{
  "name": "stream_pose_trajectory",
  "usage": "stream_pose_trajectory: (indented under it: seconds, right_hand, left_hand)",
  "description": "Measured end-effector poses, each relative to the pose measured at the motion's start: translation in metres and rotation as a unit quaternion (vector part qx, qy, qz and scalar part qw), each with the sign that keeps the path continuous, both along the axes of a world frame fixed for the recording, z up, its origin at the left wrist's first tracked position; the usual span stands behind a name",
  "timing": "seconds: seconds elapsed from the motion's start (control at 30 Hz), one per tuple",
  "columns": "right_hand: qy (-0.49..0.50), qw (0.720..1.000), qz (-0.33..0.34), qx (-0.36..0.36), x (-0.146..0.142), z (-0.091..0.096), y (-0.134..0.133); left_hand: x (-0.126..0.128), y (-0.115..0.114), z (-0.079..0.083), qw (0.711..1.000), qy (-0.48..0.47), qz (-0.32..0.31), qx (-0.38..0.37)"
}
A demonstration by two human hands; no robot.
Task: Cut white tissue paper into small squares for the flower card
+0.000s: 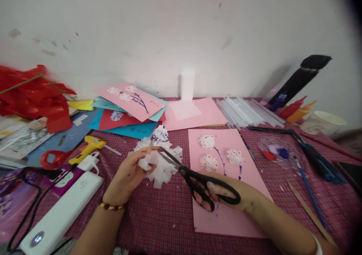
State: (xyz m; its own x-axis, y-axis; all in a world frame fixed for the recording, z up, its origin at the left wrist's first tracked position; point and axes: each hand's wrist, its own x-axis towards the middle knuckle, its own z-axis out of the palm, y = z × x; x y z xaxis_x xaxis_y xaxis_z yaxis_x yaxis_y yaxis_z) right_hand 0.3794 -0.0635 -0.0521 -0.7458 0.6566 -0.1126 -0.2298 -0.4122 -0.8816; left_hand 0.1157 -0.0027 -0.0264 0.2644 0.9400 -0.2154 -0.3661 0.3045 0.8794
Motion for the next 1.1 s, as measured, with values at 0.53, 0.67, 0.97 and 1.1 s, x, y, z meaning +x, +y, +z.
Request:
stream_pose_trajectory:
  seconds: [0.53,0.67,0.97,1.1]
  right_hand:
    - [0.167,0.967,0.058,-0.185,-0.004,-0.015,-0.002]
    - [0.033,0.998,-0.027,-0.054,0.002,-0.009,-0.002]
    - [-0.183,0.983,-0.016,0.015,0.004,0.01,0.004]
    - [-0.189,0.982,-0.002,0.018,0.007,0.006,0.007]
  left_hand:
    - [0.006,-0.001,-0.013,0.995,0.031,-0.071,0.062]
    - [0.002,0.006,-0.019,0.993,0.099,0.046,0.033]
    - [0.001,0.002,-0.009,0.977,0.21,0.025,-0.004]
    - [0.001,0.0,-0.008,0.975,0.222,-0.026,-0.006]
